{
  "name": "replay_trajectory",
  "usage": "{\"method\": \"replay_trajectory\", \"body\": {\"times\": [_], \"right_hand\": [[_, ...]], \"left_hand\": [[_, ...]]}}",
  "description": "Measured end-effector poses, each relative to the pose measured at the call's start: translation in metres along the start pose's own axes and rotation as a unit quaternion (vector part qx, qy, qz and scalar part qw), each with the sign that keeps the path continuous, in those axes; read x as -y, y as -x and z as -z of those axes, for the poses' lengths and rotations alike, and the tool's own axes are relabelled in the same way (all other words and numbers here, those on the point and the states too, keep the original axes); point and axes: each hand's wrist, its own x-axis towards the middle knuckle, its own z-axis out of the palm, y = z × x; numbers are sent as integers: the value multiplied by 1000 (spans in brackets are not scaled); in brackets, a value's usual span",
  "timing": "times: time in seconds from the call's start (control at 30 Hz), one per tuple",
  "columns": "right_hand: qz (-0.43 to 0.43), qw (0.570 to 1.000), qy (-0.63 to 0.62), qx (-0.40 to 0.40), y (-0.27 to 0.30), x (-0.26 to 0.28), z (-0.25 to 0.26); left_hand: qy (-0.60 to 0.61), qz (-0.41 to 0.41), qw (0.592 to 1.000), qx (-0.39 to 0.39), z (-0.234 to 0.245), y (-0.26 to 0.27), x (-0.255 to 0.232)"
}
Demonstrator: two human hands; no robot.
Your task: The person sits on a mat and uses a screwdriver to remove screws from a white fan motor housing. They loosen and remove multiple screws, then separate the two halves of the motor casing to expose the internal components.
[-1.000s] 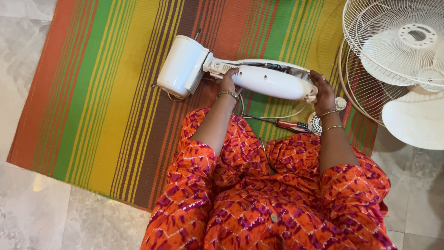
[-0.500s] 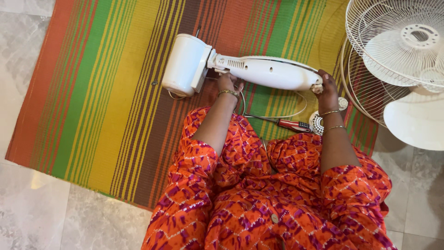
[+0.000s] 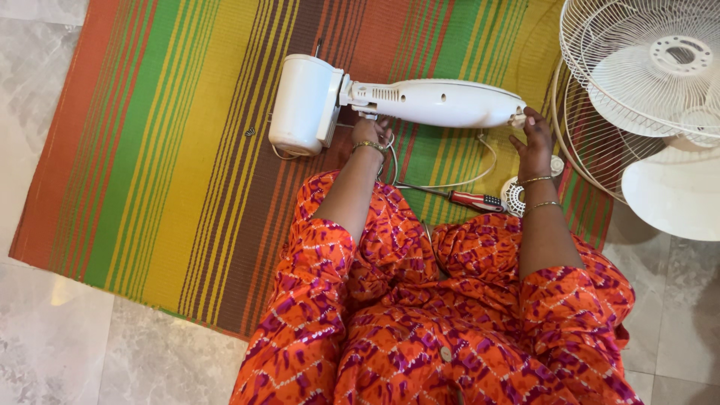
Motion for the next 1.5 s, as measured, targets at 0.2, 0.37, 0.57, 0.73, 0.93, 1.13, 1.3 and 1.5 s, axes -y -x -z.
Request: {"method": "replay_trajectory", "body": {"times": [0.2,0.37,0.57,0.73,0.93,1.13,1.3,1.5], "right_hand": [[5,1000,25,-1,0,-2,5],[-14,999,-43,-29,-5,-7,14],[-78,994,-79,-27,-12,-8,22],[-53,998,-12,-29,-7,-4,25],[-65,997,-31,-15,2,9,23],[-1,997,52,53,19,18,12],[3,997,15,72,26,27,-7],[55,996,28,63,28,39,-23]], "left_hand": [[11,4,999,-32,-7,7,-4],[24,4,998,-64,-11,18,-14],[34,6,999,-31,-3,15,-19],[88,12,995,-52,-4,28,-32],[182,3,983,-24,-22,86,-60],[139,-22,990,4,-26,108,-75],[52,-62,997,-1,-28,86,-74],[64,-53,996,22,-24,83,-84]]}}
